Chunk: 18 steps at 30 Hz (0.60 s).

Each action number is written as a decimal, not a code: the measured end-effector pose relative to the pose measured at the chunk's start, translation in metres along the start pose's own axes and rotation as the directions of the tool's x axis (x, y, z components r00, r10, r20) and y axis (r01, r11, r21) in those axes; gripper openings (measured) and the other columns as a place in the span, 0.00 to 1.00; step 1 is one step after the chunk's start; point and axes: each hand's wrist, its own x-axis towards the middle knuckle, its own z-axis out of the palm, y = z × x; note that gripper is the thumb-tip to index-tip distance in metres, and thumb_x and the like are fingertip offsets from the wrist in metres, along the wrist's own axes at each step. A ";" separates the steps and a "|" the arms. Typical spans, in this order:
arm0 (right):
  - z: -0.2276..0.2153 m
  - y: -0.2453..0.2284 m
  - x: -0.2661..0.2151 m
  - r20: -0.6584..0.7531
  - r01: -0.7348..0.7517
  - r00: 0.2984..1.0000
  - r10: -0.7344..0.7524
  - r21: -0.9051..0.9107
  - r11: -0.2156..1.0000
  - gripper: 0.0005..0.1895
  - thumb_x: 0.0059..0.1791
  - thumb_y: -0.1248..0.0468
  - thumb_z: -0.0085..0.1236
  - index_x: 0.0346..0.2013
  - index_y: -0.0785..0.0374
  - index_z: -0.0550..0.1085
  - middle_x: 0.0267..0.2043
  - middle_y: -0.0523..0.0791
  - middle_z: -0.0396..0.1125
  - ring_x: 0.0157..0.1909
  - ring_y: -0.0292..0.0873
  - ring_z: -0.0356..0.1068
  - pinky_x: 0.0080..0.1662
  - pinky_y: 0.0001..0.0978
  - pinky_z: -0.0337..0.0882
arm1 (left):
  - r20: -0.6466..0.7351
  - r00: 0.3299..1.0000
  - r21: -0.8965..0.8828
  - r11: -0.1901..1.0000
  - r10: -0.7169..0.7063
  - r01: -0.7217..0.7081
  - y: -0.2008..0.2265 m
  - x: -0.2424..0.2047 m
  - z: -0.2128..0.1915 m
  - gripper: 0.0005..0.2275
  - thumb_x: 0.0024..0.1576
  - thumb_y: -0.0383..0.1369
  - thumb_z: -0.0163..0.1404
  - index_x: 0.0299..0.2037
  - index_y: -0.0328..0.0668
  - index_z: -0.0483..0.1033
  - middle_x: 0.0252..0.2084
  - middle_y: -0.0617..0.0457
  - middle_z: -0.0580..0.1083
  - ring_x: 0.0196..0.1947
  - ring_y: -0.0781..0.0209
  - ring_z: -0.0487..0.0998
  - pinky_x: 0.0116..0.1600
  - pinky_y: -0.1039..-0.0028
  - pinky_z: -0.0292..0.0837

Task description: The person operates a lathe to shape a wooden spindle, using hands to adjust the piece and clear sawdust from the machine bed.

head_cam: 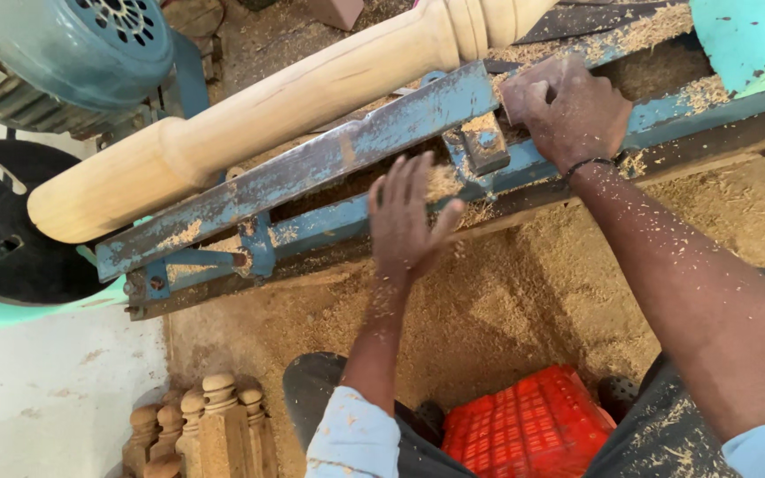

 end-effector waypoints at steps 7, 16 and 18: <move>0.000 -0.003 0.003 0.021 -0.036 0.999 0.036 0.001 0.999 0.17 0.52 0.53 0.51 0.45 0.64 0.73 0.28 0.54 0.74 0.29 0.53 0.77 0.34 0.48 0.76 | -0.072 0.968 0.113 0.966 0.242 -0.234 0.012 -0.045 0.017 0.31 0.65 0.46 0.55 0.75 0.43 0.58 0.78 0.44 0.57 0.80 0.51 0.54 0.83 0.56 0.45; 0.015 0.008 0.004 0.006 0.000 1.000 0.001 -0.059 0.998 0.18 0.54 0.50 0.52 0.44 0.62 0.74 0.27 0.50 0.73 0.25 0.45 0.74 0.30 0.44 0.75 | -0.114 0.752 0.031 0.754 -0.650 0.656 0.046 -0.059 0.047 0.53 0.52 0.61 0.57 0.73 0.23 0.43 0.75 0.22 0.39 0.74 0.29 0.33 0.70 0.36 0.30; 0.010 0.004 0.003 -0.036 0.018 0.999 -0.021 -0.067 0.998 0.17 0.53 0.51 0.52 0.45 0.62 0.74 0.27 0.50 0.73 0.26 0.45 0.74 0.30 0.43 0.75 | -0.106 0.737 -0.020 0.743 -0.667 0.669 0.068 -0.045 0.058 0.55 0.51 0.64 0.55 0.72 0.21 0.40 0.75 0.21 0.39 0.74 0.27 0.35 0.69 0.37 0.29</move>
